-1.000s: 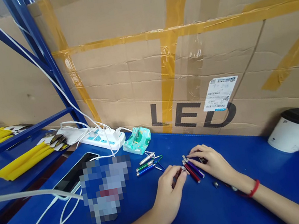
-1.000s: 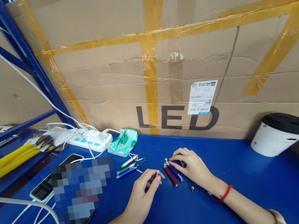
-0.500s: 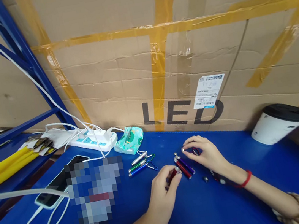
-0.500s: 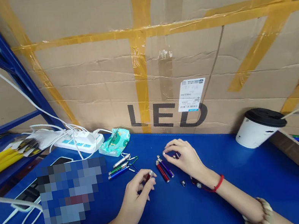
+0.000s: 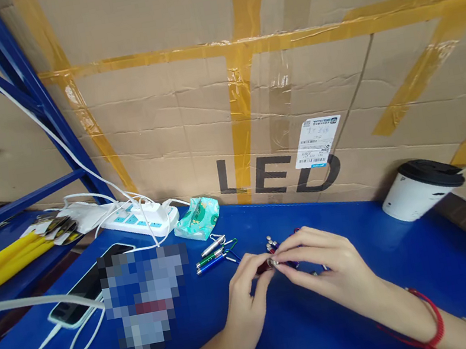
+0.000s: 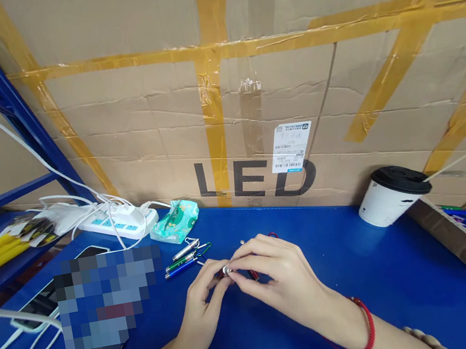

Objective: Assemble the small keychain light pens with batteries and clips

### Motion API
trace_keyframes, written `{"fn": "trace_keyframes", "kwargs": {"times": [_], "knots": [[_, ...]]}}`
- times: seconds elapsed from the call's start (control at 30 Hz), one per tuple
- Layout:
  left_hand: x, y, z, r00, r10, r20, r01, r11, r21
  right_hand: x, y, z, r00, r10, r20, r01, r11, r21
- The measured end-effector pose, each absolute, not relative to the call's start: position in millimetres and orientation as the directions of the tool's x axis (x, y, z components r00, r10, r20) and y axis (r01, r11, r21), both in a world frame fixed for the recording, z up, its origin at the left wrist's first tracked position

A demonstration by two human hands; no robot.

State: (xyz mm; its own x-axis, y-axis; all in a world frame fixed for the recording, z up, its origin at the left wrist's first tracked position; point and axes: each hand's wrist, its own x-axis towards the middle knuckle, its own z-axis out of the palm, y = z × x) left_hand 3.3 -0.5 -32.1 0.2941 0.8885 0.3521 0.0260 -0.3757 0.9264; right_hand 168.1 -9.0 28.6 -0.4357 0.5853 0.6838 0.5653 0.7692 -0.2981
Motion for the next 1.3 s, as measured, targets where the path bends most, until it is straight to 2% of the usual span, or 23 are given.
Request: {"fn": "trace_keyframes", "kwargs": {"times": [0.13,0.33,0.47,0.57,0.67,0.73,0.77,0.83,0.9,0.97,1.03,1.17,1.3], "knots": [[4,-1,-36,0.352,0.893,0.281,0.014,-0.305,0.952,173,-9,29,-0.493,0.584,0.645,0.566,0.778,-0.272],[3,-1,-41,0.363,0.898,0.25,0.027,-0.278,0.96,173,-10,30,-0.539,0.625,0.564,0.598,0.756,-0.266],[3,0,-38,0.372,0.909,0.189,0.074,-0.233,0.97,178,-7,37,-0.535,0.725,0.434,0.652,0.681,-0.334],[2,1,-35,0.346,0.926,0.15,0.104,-0.197,0.975,194,1,46,-0.428,0.835,0.347,0.754,0.541,-0.372],[0,3,-32,0.289,0.944,0.162,0.115,-0.202,0.973,218,12,49,-0.345,0.895,0.282,0.879,0.414,-0.236],[0,4,-30,0.243,0.955,0.172,0.13,-0.208,0.969,232,17,46,-0.366,0.902,0.231,0.913,0.396,-0.101],[0,4,-30,0.224,0.96,0.166,0.137,-0.2,0.97,237,18,43,-0.384,0.906,0.181,0.913,0.401,-0.071],[0,5,-30,0.198,0.97,0.139,0.139,-0.169,0.976,242,18,38,-0.403,0.914,0.038,0.91,0.405,-0.093],[1,6,-30,0.194,0.976,0.099,0.123,-0.124,0.985,240,15,35,-0.414,0.905,-0.101,0.903,0.395,-0.167],[1,6,-30,0.203,0.977,0.069,0.099,-0.09,0.991,233,12,33,-0.43,0.887,-0.167,0.893,0.391,-0.222],[2,5,-29,0.213,0.975,0.059,0.075,-0.076,0.994,225,11,32,-0.445,0.878,-0.176,0.885,0.4,-0.238],[5,-2,-26,0.262,0.964,0.053,0.044,-0.067,0.997,212,12,28,-0.407,0.897,-0.174,0.909,0.378,-0.177],[7,-10,-25,0.353,0.935,-0.02,0.035,0.008,0.999,210,13,25,-0.365,0.915,-0.172,0.927,0.339,-0.16]]}}
